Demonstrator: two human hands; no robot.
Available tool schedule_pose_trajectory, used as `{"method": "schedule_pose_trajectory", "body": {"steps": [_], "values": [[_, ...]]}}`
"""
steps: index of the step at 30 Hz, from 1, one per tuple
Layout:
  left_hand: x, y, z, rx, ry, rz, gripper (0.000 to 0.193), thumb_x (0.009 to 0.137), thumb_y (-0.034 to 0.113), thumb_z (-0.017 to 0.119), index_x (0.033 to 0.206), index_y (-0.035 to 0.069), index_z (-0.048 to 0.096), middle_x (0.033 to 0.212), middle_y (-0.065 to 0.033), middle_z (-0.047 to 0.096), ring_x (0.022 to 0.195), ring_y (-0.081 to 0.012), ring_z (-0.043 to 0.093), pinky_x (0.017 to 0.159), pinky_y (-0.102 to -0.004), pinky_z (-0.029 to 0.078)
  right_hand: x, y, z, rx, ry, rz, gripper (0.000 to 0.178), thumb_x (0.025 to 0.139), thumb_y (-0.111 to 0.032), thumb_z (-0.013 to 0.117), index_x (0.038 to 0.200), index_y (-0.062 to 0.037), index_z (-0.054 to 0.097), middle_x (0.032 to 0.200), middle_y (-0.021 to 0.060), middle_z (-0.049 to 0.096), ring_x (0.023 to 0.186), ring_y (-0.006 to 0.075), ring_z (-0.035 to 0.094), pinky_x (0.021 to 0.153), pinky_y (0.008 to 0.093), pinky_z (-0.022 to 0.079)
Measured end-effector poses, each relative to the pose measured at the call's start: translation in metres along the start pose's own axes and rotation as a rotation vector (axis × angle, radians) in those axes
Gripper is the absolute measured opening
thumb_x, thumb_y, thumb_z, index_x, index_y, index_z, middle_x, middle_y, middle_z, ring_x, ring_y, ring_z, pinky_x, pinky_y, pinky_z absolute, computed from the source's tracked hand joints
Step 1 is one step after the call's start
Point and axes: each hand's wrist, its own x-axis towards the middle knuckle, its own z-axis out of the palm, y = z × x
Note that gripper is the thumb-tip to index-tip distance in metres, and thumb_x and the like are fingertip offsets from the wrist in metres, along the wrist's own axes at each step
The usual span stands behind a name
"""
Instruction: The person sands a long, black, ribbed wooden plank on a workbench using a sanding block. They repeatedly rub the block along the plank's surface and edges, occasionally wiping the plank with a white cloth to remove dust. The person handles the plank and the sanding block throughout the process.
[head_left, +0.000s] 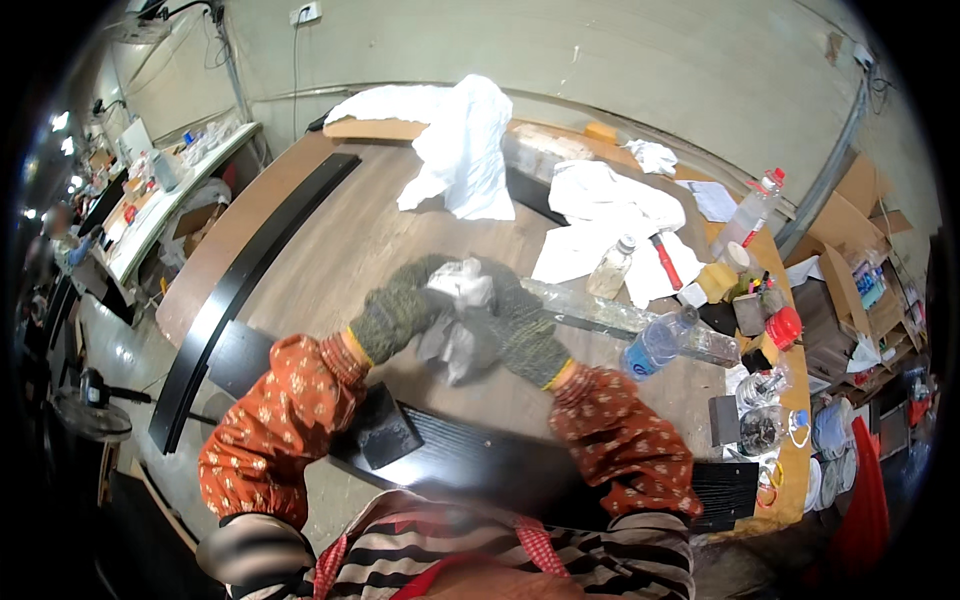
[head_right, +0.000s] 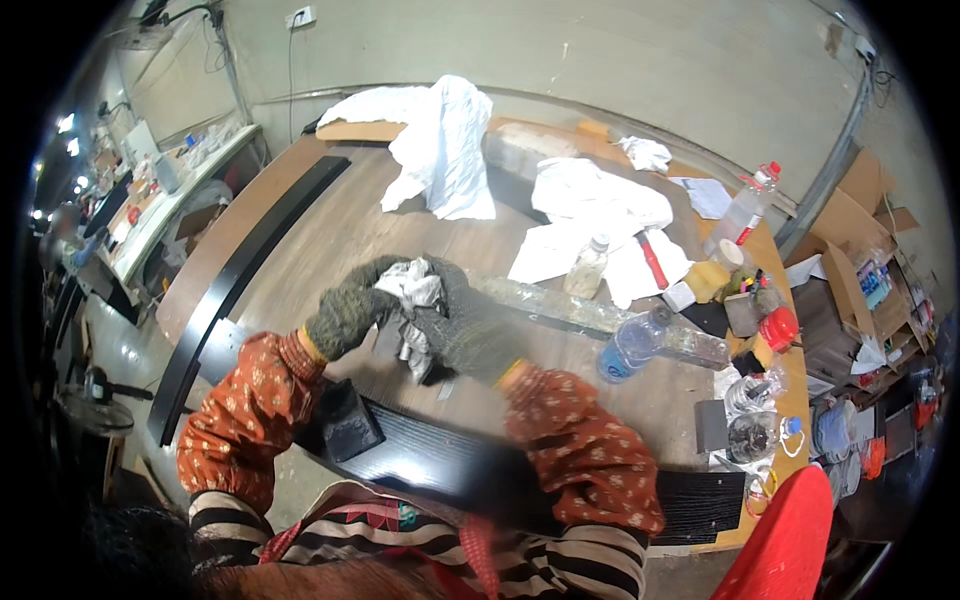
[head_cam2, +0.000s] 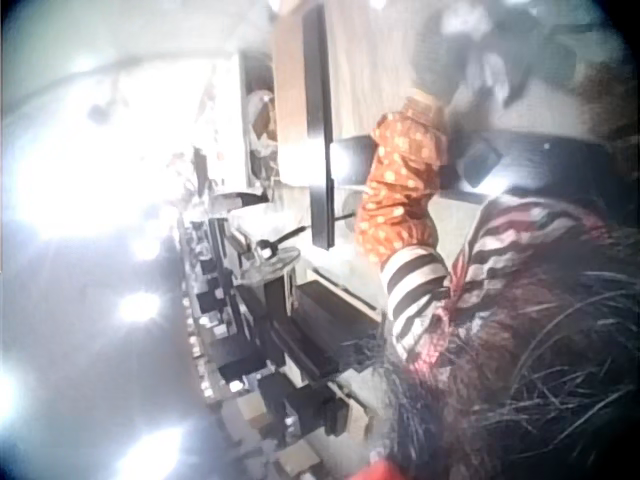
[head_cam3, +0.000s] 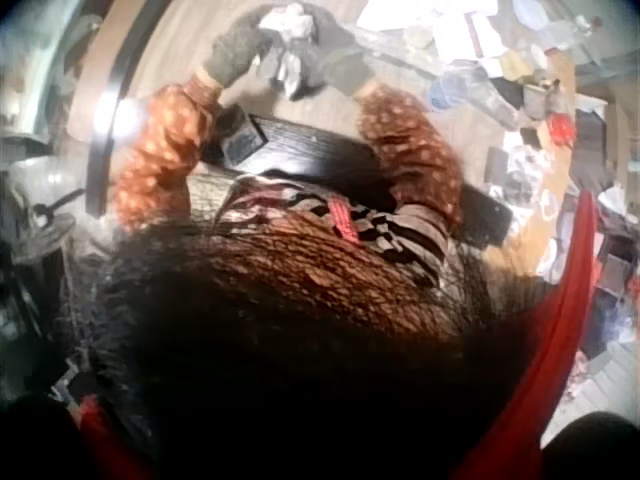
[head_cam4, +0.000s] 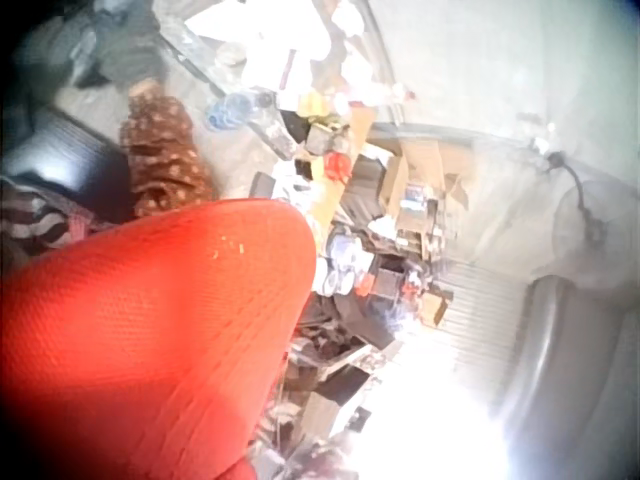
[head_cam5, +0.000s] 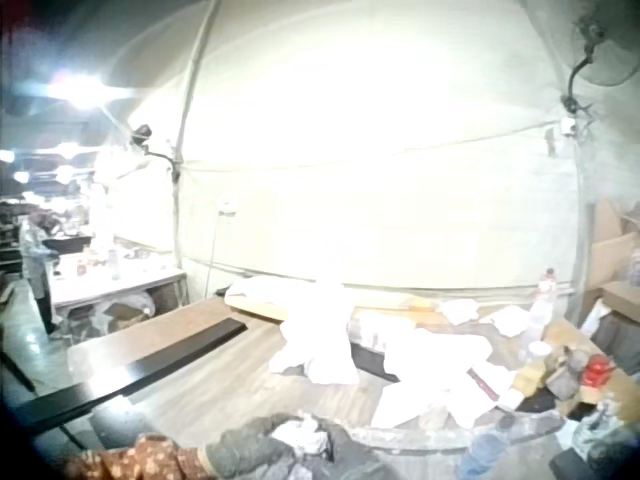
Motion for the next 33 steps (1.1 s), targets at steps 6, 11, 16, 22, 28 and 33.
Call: {"method": "schedule_pose_trajectory", "body": {"steps": [6,11,16,22,28,33], "values": [[-0.010,-0.017,0.006,-0.134,-0.082,0.236,0.081,0.087,0.020,0.075,0.153,0.002,0.030,0.150,-0.0098,0.044,0.138,-0.0221,0.042,0.117,-0.0355,0.033,-0.005,-0.016,0.026,0.067,0.167,-0.219,0.076,0.091,-0.015,0.070,0.152,-0.0041,0.026,0.130,0.0185,0.058,0.119,0.0284,0.059,0.101,0.0380,0.049],[0.006,0.024,0.027,-0.571,0.138,-0.011,0.070,0.092,0.019,0.072,0.149,0.005,0.035,0.135,-0.0090,0.054,0.120,-0.0186,0.056,0.103,-0.0333,0.047,-0.001,-0.015,0.024,0.266,0.265,-0.098,0.080,0.086,-0.007,0.072,0.151,0.0025,0.026,0.129,0.0175,0.057,0.118,0.0256,0.058,0.106,0.0340,0.046],[0.017,-0.020,-0.044,-0.452,0.419,0.050,0.063,0.085,0.009,0.074,0.139,0.010,0.043,0.120,-0.0085,0.057,0.106,-0.0191,0.060,0.089,-0.0328,0.054,0.010,0.076,-0.037,-0.237,0.725,0.150,0.074,0.080,-0.022,0.078,0.139,0.0032,0.041,0.123,0.0180,0.061,0.121,0.0308,0.056,0.106,0.0398,0.044],[-0.027,-0.030,-0.085,-0.357,0.403,-0.278,0.067,0.081,0.003,0.073,0.141,0.011,0.045,0.122,-0.0118,0.060,0.105,-0.0214,0.063,0.089,-0.0347,0.055,-0.004,0.153,-0.078,-0.491,1.211,0.437,0.112,0.066,-0.046,0.090,0.148,0.0057,0.033,0.140,0.0275,0.049,0.132,0.0399,0.047,0.113,0.0444,0.036],[-0.029,-0.091,-0.104,-0.051,0.143,-0.129,0.052,0.083,0.010,0.073,0.133,0.002,0.058,0.134,-0.0150,0.058,0.115,-0.0244,0.060,0.097,-0.0345,0.050,0.007,0.176,-0.099,-0.501,1.042,0.429,0.125,0.061,-0.048,0.091,0.156,-0.0066,0.022,0.139,0.0294,0.053,0.125,0.0436,0.055,0.105,0.0467,0.044],[-0.023,-0.044,-0.070,-0.678,0.201,-0.250,0.034,0.082,0.008,0.071,0.114,-0.001,0.064,0.107,-0.0112,0.069,0.098,-0.0215,0.068,0.092,-0.0344,0.056,0.007,0.179,-0.115,-0.345,0.927,0.425,0.097,0.074,-0.045,0.084,0.150,-0.0127,0.033,0.135,0.0219,0.059,0.123,0.0396,0.058,0.102,0.0459,0.046]]}}
